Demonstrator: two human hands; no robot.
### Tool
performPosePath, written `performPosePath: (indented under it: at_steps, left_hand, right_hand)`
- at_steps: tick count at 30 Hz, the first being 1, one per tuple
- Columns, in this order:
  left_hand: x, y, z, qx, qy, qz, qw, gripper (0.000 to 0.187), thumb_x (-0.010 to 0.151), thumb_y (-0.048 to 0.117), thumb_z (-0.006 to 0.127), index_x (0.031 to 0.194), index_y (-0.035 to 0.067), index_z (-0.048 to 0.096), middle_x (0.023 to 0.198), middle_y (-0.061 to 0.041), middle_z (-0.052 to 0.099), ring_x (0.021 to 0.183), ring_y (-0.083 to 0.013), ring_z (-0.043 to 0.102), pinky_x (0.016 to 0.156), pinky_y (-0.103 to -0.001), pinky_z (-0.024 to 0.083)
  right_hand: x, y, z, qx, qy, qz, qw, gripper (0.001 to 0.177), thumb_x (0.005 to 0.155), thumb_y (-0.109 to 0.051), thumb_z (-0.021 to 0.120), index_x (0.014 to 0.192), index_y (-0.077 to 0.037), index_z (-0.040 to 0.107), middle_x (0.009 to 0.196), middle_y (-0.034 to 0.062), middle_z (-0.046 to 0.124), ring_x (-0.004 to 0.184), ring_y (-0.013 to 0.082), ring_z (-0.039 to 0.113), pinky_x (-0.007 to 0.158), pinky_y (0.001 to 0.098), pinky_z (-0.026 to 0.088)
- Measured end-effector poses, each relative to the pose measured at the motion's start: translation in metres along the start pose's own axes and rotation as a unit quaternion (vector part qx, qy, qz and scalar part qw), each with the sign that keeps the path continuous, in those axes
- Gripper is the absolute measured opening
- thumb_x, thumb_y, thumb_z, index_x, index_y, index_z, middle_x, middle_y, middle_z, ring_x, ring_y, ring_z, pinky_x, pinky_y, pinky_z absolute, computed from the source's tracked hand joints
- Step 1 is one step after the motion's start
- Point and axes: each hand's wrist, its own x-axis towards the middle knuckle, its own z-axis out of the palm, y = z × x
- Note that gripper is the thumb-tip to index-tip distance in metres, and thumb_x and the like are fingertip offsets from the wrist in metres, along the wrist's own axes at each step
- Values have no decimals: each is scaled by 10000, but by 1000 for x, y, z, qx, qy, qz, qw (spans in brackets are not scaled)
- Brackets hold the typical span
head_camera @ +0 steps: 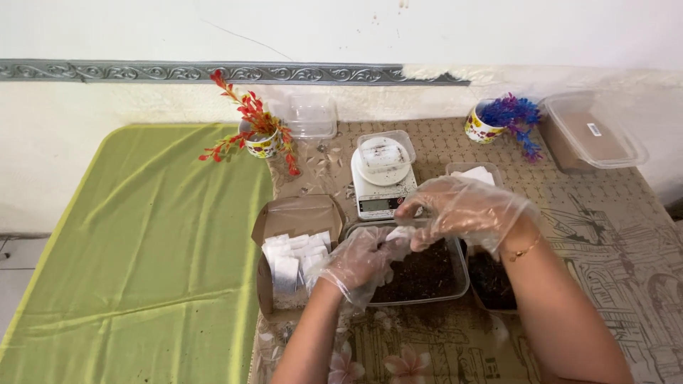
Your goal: Filling small tea bags with loose tea leaves manually and placing them into a box.
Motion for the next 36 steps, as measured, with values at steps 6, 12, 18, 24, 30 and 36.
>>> performPosePath:
  at_steps: [6, 12, 18, 24, 30, 36]
  left_hand:
    - [-21, 30, -2, -35, 24, 29, 999, 242, 996, 391, 567, 906, 215, 706, 590, -1, 712, 589, -132, 728, 618, -275, 560]
    - [-9, 13, 5, -19, 28, 102, 994, 263, 985, 355, 616, 1189, 247, 742, 711, -97, 717, 733, -218, 735, 708, -374, 582]
    - [-16, 23, 5, 15, 9, 100, 995, 324, 978, 423, 580, 1223, 268, 725, 902, -175, 747, 946, -430, 711, 837, -527, 561]
    - [-5, 11, 12, 75, 6, 59, 995, 318, 954, 452, 591, 1215, 324, 720, 1051, -130, 759, 1085, -443, 677, 958, -558, 540]
    - [-9, 12, 12, 49, -12, 59, 997, 311, 953, 450, 583, 1203, 322, 715, 1038, -116, 751, 1078, -434, 677, 941, -568, 541]
    - [-13, 20, 6, 75, -22, 44, 996, 326, 930, 521, 584, 1200, 385, 709, 1003, -66, 760, 1065, -400, 688, 952, -539, 552]
  right_hand:
    - [18, 16, 9, -15, 80, 2, 997, 239, 993, -418, 609, 1138, -228, 627, 1088, 34, 660, 1100, 216, 624, 1037, 392, 463]
    - [65, 32, -28, -33, 157, 6, 987, 237, 1054, -390, 540, 995, -177, 628, 915, 57, 675, 937, 224, 668, 936, 379, 506]
    - [136, 43, -23, 3, 216, 65, 974, 255, 979, -455, 584, 1001, -223, 688, 965, 34, 710, 989, 241, 680, 941, 400, 525]
    - [174, 36, -23, -3, 237, 133, 962, 346, 840, -532, 682, 1100, -315, 754, 1120, -27, 720, 1131, 247, 643, 973, 421, 509]
    - [170, 41, -24, -237, 233, 54, 941, 214, 893, -403, 628, 1045, -265, 690, 965, -50, 633, 958, 201, 577, 817, 359, 473]
    - [141, 59, -1, -462, 214, -24, 860, 89, 946, -274, 574, 990, -215, 625, 811, -74, 545, 785, 156, 511, 660, 298, 437]
